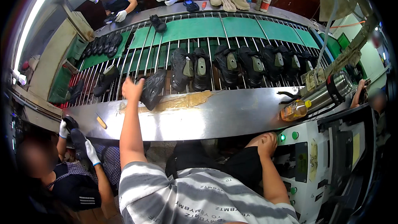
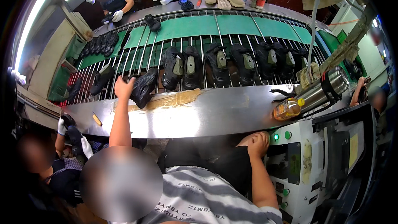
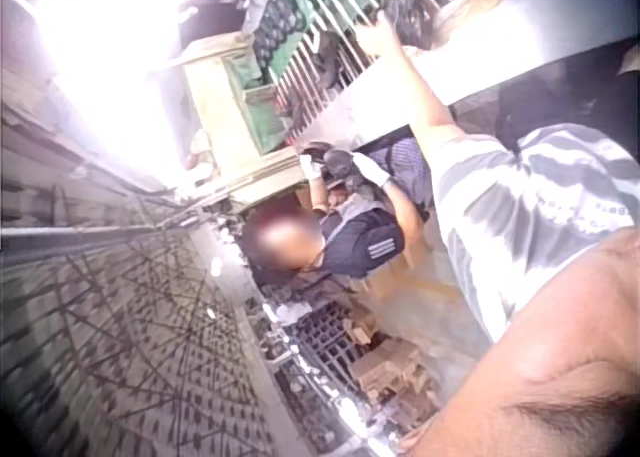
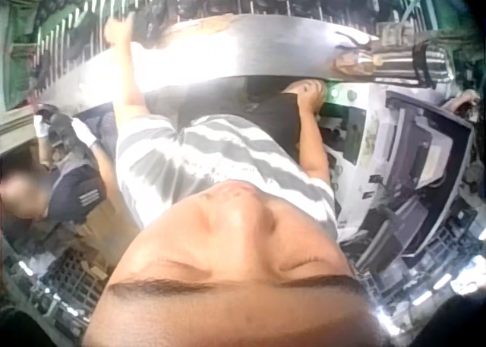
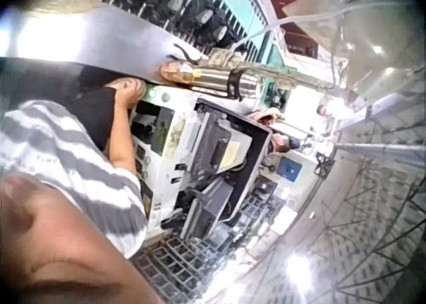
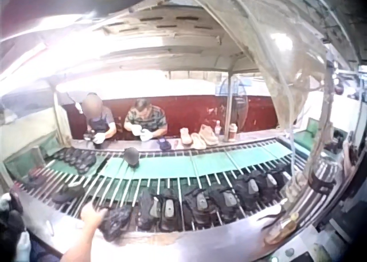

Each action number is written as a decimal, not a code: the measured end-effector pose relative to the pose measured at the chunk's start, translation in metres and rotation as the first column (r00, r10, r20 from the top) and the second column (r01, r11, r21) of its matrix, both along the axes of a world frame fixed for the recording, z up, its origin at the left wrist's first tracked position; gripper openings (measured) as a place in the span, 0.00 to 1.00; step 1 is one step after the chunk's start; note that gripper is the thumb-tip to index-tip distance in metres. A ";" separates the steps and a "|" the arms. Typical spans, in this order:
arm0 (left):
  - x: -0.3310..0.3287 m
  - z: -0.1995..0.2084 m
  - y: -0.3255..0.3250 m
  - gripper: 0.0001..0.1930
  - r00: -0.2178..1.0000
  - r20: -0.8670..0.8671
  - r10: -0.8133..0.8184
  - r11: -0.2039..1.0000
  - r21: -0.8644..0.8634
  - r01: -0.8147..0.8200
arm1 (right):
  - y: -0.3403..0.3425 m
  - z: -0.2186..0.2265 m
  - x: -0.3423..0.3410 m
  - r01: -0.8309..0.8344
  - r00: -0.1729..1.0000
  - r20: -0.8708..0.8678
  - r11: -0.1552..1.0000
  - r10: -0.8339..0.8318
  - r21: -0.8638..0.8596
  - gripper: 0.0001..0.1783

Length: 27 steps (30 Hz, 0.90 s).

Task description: The person picks up a shoe from a conveyor belt, places it into an industrial machine, presses buttons to operate the machine, and removes the shoe to put it back onto the conveyor.

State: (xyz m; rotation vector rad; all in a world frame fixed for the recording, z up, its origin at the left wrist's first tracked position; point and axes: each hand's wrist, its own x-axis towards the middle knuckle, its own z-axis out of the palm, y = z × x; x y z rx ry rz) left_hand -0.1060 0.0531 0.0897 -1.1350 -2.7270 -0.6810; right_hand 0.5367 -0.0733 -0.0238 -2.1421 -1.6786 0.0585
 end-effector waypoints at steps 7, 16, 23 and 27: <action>-0.063 -0.068 -0.015 0.19 -0.288 0.874 -0.392 0.912 0.329 -0.243 | -0.001 0.009 -0.014 0.002 1.000 0.026 0.999 -0.003 0.040 0.09; 0.017 -0.083 -0.119 0.20 -0.283 0.742 -0.608 0.787 0.512 -0.345 | -0.017 -0.005 -0.006 -0.021 1.000 0.025 0.996 0.018 0.083 0.11; 0.207 -0.083 -0.168 0.20 -0.605 0.583 -0.543 0.840 0.375 -0.392 | -0.016 0.008 -0.021 -0.050 0.998 0.038 0.997 0.047 0.066 0.10; 0.284 -0.101 -0.128 0.21 -0.789 0.530 -0.312 0.944 0.263 -0.197 | -0.024 0.012 -0.018 -0.080 0.997 0.010 0.986 0.080 0.146 0.09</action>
